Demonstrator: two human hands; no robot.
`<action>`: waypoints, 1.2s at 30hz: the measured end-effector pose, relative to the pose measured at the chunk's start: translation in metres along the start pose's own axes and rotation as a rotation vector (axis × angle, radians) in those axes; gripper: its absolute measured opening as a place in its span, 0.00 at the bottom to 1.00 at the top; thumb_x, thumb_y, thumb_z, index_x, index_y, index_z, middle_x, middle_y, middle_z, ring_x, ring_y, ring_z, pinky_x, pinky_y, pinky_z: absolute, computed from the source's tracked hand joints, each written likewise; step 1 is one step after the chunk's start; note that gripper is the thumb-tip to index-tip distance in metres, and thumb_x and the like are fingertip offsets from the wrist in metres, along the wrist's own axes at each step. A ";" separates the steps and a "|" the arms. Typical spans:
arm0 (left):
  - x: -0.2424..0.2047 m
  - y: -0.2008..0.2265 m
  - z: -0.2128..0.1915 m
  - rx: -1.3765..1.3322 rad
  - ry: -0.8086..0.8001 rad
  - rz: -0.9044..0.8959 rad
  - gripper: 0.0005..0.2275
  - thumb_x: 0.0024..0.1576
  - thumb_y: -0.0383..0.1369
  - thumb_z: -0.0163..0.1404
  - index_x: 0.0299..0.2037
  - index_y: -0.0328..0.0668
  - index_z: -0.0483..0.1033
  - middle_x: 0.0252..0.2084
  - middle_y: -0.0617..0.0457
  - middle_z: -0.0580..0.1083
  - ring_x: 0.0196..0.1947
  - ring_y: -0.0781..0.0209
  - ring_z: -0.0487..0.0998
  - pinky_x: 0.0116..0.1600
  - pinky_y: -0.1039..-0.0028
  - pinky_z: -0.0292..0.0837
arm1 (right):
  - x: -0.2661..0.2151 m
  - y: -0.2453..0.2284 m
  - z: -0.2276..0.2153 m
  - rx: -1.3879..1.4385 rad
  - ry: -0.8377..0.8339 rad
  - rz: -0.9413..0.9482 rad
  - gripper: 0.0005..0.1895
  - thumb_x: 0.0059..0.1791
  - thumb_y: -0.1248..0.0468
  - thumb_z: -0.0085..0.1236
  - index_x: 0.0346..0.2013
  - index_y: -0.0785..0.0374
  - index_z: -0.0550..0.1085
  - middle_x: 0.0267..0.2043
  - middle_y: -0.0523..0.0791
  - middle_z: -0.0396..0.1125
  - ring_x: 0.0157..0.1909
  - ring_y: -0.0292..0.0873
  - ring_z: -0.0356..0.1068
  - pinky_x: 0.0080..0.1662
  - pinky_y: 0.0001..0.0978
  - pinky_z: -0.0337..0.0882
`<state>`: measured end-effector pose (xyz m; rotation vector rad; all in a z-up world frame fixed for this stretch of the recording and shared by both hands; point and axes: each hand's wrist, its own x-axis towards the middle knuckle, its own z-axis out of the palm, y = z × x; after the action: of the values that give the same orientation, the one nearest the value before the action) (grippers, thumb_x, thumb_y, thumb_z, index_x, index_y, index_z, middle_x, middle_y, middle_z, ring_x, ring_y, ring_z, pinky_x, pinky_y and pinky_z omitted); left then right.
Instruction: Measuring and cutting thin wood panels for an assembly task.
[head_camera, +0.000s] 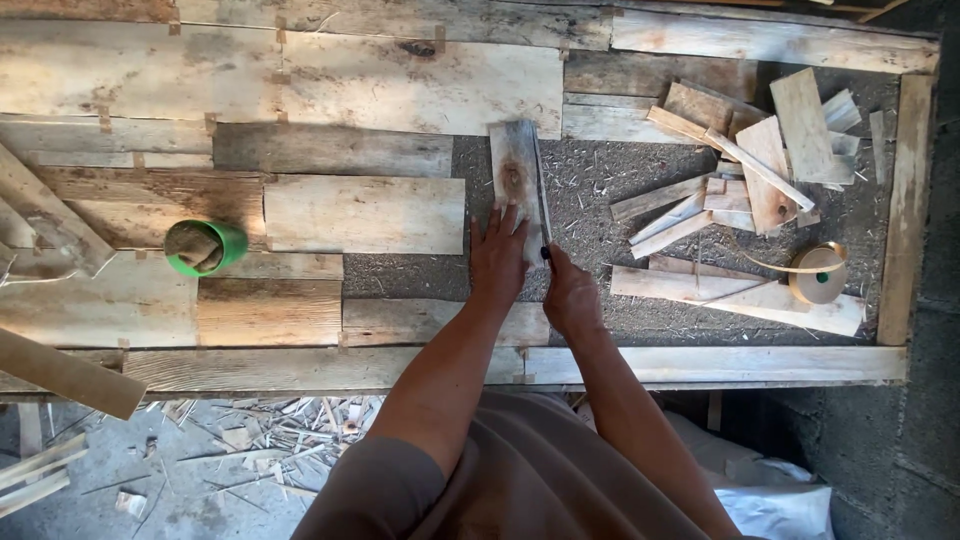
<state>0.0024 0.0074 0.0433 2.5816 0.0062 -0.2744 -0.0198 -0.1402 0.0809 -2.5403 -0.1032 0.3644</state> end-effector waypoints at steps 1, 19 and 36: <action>0.000 -0.001 0.003 0.001 0.001 0.004 0.36 0.44 0.35 0.68 0.66 0.47 0.69 0.75 0.48 0.56 0.77 0.45 0.51 0.75 0.43 0.42 | -0.005 0.001 0.001 0.001 0.004 0.001 0.21 0.54 0.69 0.46 0.63 0.60 0.69 0.42 0.63 0.73 0.42 0.69 0.74 0.42 0.59 0.75; 0.006 -0.004 0.015 0.144 -0.060 0.005 0.38 0.46 0.39 0.68 0.70 0.51 0.64 0.77 0.49 0.51 0.78 0.48 0.47 0.78 0.51 0.39 | -0.016 0.031 -0.002 -0.133 0.038 0.279 0.25 0.58 0.71 0.41 0.69 0.47 0.61 0.48 0.56 0.70 0.38 0.57 0.77 0.32 0.52 0.79; 0.008 0.001 0.018 0.151 -0.070 -0.018 0.39 0.45 0.39 0.68 0.69 0.51 0.65 0.76 0.48 0.53 0.77 0.47 0.48 0.77 0.49 0.38 | 0.045 0.049 0.002 -0.418 -0.064 0.292 0.19 0.58 0.56 0.51 0.55 0.69 0.67 0.59 0.57 0.51 0.46 0.57 0.74 0.47 0.49 0.78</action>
<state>0.0069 -0.0032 0.0273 2.7209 -0.0175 -0.3845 0.0227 -0.1732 0.0418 -2.9644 0.1893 0.5901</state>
